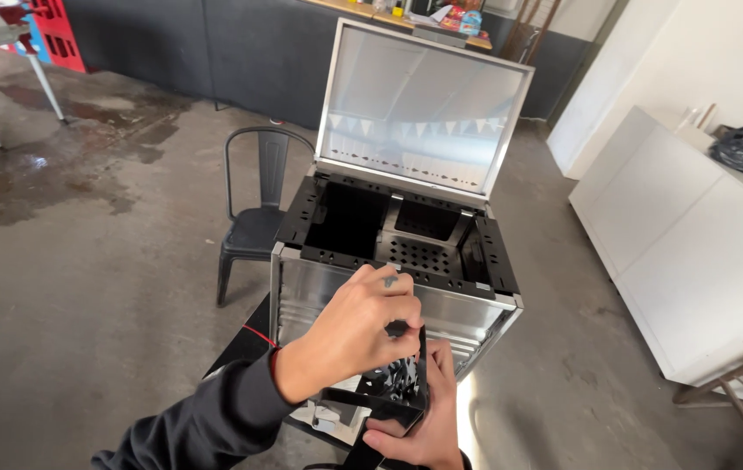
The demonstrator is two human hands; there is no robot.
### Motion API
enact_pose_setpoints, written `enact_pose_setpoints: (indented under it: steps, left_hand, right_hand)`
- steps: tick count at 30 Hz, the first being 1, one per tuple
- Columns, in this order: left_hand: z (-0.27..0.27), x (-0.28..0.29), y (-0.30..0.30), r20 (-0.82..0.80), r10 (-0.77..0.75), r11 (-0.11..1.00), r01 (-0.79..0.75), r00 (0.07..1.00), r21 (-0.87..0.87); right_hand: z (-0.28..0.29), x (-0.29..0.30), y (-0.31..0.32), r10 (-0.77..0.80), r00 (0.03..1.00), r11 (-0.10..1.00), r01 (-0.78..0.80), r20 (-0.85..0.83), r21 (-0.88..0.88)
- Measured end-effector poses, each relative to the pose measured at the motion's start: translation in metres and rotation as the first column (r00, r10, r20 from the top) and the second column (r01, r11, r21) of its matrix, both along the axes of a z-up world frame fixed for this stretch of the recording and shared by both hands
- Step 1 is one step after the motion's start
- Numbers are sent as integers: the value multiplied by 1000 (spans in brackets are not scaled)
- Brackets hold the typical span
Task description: The person unwraps several items from black plastic bags and protective packaging in front of an open stainless steel display case. They remove a perforated metal tray, a small black component, and a flat metal plate, placing them into the case or on the counter.
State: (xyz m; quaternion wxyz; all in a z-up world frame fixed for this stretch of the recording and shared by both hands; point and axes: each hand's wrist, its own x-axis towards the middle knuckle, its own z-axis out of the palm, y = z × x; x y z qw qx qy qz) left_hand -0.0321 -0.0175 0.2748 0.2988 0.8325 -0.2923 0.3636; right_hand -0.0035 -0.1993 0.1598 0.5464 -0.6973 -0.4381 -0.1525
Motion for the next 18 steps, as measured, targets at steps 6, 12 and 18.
enact_pose_setpoints:
  steps: [6,12,18]
  left_hand:
    - [-13,-9,4,9,41,997,-40,999,-68]
    - [-9,-24,10,12,108,993,-107,994,-52]
    - [-16,-29,24,58,184,982,-185,981,20]
  right_hand:
    - [-9,-10,10,20,997,998,-15,-78,63]
    - [-13,-15,18,92,991,992,-82,-95,99]
    - [-14,-19,35,126,981,990,-115,-148,85]
